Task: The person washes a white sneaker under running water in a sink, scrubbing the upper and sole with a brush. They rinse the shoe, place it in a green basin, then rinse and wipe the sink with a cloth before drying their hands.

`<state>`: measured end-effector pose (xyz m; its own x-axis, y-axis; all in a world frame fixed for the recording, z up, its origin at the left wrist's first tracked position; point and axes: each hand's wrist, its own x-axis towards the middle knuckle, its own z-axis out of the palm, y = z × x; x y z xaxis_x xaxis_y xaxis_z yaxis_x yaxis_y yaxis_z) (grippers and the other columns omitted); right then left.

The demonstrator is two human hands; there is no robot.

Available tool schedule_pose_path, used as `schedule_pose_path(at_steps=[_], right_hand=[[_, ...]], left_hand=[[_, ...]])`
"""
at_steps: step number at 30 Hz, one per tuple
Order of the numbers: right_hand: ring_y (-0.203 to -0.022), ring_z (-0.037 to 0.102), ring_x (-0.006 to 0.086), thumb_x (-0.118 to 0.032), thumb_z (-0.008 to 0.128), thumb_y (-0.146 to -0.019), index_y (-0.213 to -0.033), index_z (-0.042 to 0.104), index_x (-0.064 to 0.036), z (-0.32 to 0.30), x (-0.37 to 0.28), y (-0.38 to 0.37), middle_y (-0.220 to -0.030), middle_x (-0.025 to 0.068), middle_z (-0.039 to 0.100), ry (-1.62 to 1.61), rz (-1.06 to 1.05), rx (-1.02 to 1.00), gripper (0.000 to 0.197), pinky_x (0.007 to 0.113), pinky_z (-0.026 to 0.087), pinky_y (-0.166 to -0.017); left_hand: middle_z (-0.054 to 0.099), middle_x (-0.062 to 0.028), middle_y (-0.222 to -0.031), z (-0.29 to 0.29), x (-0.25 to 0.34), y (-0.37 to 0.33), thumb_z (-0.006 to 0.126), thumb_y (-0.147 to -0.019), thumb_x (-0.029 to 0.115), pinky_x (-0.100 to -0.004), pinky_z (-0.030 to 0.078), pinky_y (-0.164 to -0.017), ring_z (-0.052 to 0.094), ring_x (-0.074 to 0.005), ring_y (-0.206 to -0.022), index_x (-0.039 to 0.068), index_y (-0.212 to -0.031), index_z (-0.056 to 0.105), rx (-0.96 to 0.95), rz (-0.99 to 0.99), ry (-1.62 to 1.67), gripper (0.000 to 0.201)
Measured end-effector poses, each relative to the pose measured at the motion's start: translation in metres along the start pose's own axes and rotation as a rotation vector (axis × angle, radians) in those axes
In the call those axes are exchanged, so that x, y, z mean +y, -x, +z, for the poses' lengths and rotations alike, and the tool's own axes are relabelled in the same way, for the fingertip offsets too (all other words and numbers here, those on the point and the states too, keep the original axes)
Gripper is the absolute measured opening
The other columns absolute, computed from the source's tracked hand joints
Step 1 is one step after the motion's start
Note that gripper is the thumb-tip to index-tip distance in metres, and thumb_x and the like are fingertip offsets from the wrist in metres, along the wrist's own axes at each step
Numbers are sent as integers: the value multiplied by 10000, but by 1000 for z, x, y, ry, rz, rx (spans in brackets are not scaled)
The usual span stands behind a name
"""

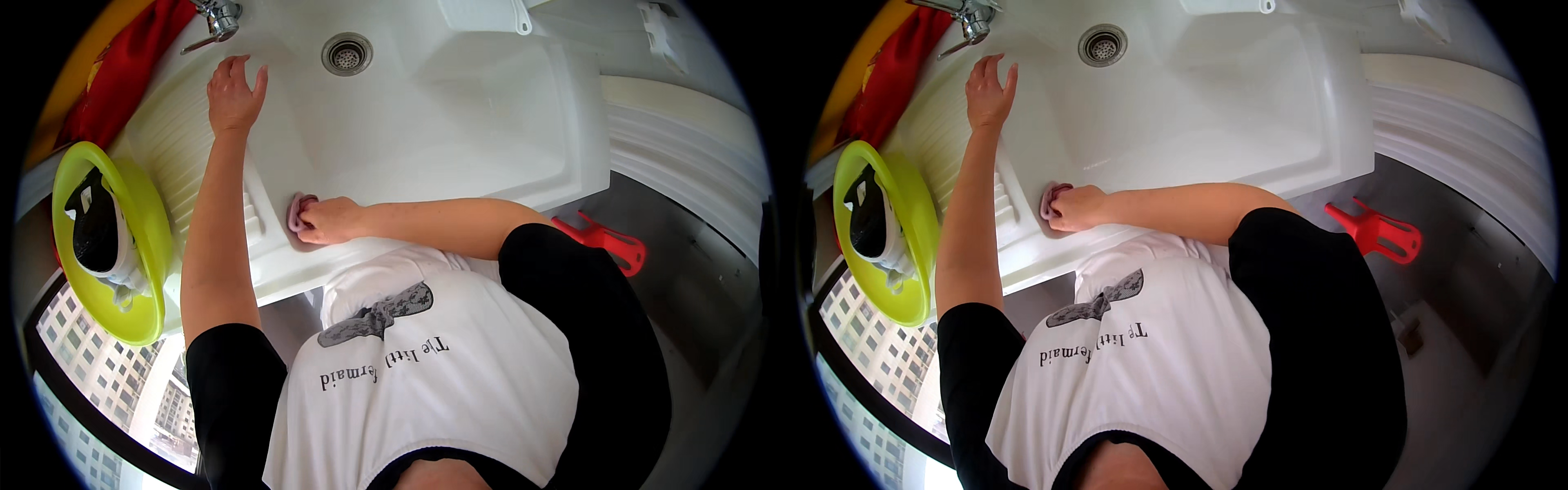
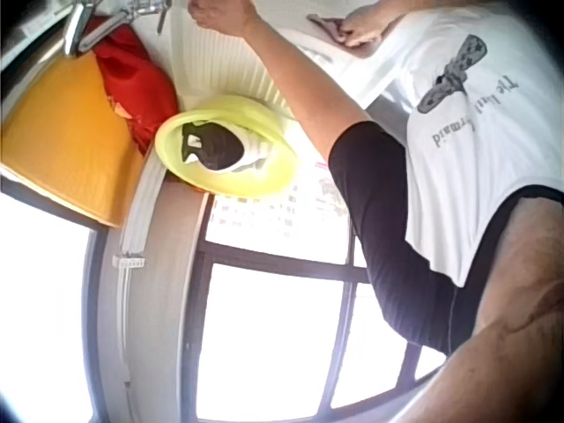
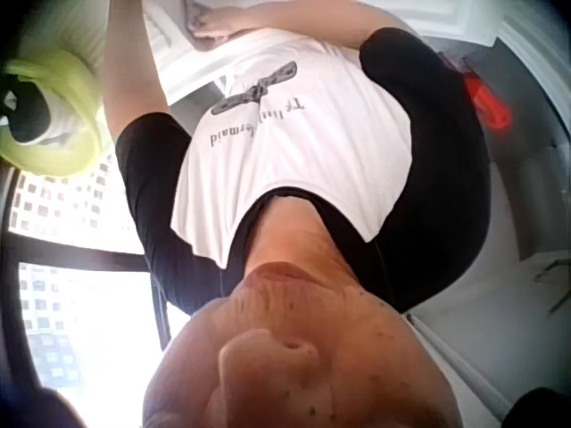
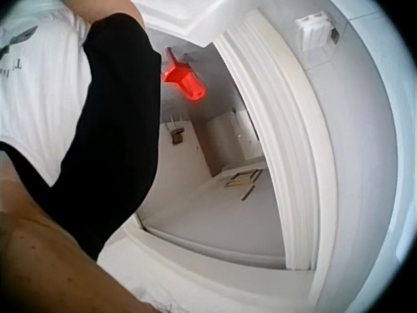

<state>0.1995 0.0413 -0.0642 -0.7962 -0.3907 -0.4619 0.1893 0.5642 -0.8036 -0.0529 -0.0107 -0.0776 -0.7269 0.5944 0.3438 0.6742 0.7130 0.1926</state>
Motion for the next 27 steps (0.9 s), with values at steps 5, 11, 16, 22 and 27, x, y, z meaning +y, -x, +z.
schedule_pose_path(at_steps=[5,11,16,22,27], right_hand=[[-891,630,280,-332,468,-825,-899,675,-115,-57,14,89,-945,125,645,268,255,-4,309,429,509,-726],[-908,621,277,-342,464,-818,-937,652,-95,-151,91,194,-996,119,618,507,807,-124,332,423,495,-756],[-878,628,275,-279,554,-831,-1024,581,-44,-206,144,226,-1054,145,565,823,958,265,305,349,516,-721],[-931,600,299,-215,618,-820,-1081,516,22,-170,256,157,-1110,190,515,997,969,463,367,341,522,-748],[-937,594,331,-204,577,-833,-1044,555,-14,-163,271,75,-1017,180,567,520,837,766,285,388,495,-792]], left_hand=[[572,-84,-1124,-7,4,-5,579,-862,319,-410,429,-880,544,-279,-1038,91,-1068,585,-10,17,19,308],[573,-79,-1101,-7,3,-2,595,-834,266,-404,409,-898,536,-266,-1035,78,-1041,577,-37,-2,58,280],[565,-76,-1097,-11,7,-3,597,-820,214,-401,410,-896,534,-267,-1019,70,-1024,567,-30,-9,64,251],[555,-91,-1106,-14,9,-5,600,-800,169,-409,408,-900,522,-269,-1031,65,-1023,560,-47,8,86,250],[550,-97,-1120,-13,6,0,606,-787,166,-413,410,-896,519,-289,-1039,73,-1038,560,-47,-15,69,272]])
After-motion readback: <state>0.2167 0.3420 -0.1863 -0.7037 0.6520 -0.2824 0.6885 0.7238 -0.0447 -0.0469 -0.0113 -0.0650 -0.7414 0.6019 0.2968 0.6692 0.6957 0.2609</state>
